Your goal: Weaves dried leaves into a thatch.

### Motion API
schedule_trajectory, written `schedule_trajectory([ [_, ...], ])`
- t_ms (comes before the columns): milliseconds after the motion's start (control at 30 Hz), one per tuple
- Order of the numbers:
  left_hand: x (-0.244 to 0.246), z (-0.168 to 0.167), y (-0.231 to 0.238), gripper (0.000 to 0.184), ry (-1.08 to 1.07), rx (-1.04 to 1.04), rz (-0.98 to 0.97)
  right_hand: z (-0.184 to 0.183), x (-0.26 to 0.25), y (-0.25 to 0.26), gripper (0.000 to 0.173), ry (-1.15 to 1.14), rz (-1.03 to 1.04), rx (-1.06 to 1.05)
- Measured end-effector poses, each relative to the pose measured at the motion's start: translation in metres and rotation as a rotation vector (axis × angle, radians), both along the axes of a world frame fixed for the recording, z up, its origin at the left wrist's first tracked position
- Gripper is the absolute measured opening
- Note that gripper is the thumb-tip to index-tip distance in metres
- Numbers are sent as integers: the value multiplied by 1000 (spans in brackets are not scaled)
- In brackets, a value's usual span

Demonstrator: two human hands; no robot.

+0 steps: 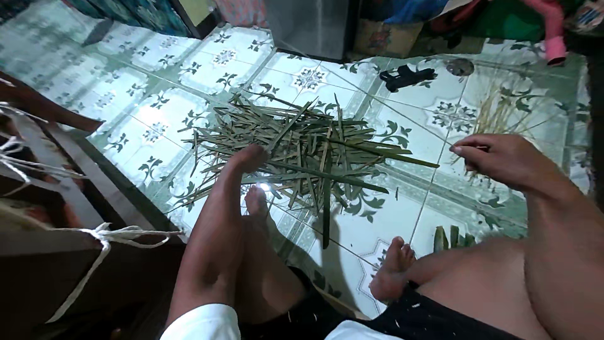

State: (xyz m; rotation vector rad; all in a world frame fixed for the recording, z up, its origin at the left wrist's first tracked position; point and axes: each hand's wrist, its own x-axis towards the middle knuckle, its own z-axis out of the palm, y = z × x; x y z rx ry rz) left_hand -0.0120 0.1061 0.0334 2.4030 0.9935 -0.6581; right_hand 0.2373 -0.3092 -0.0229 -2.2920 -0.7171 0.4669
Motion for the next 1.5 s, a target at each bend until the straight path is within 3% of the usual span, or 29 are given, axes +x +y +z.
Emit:
schedule_trajectory([
  [100, -5, -28, 35, 35, -511, -124, 27, 8, -10, 30, 25, 6, -22, 27],
  [200, 7, -19, 13, 43, -786, -324, 62, 14, -21, 63, 25, 13, 51, 62],
  [300, 21, -7, -29, 46, -858, -611, 25, 15, -34, 95, 22, 80, 136, 189],
  [500, 37, -13, -82, 42, -810, -942, -41, 16, -65, 145, 19, 267, 341, 408],
  [600, 34, -4, -72, 41, -927, -985, 55, 15, -68, 152, 17, 353, 386, 427],
  [800, 3, 1, -7, 33, -1342, -1044, 245, 12, -57, 144, 19, 401, 507, 308],
  [900, 4, -7, -10, 36, -1274, -1039, 241, 8, -62, 151, 19, 330, 497, 346],
  [1067, 25, -17, -62, 38, -860, -1000, 35, 13, -76, 161, 15, 290, 412, 439],
  [1133, 25, -11, -60, 36, -894, -1015, 20, 15, -73, 156, 16, 261, 424, 466],
  [1267, 6, -1, -23, 43, -1199, -1071, 92, 14, -63, 142, 16, 168, 473, 471],
  [1433, 6, -8, -42, 45, -974, -1053, 57, 11, -63, 138, 20, 129, 529, 461],
  [1500, 2, -1, -38, 42, -1039, -1033, 38, 13, -63, 135, 19, 160, 536, 457],
])
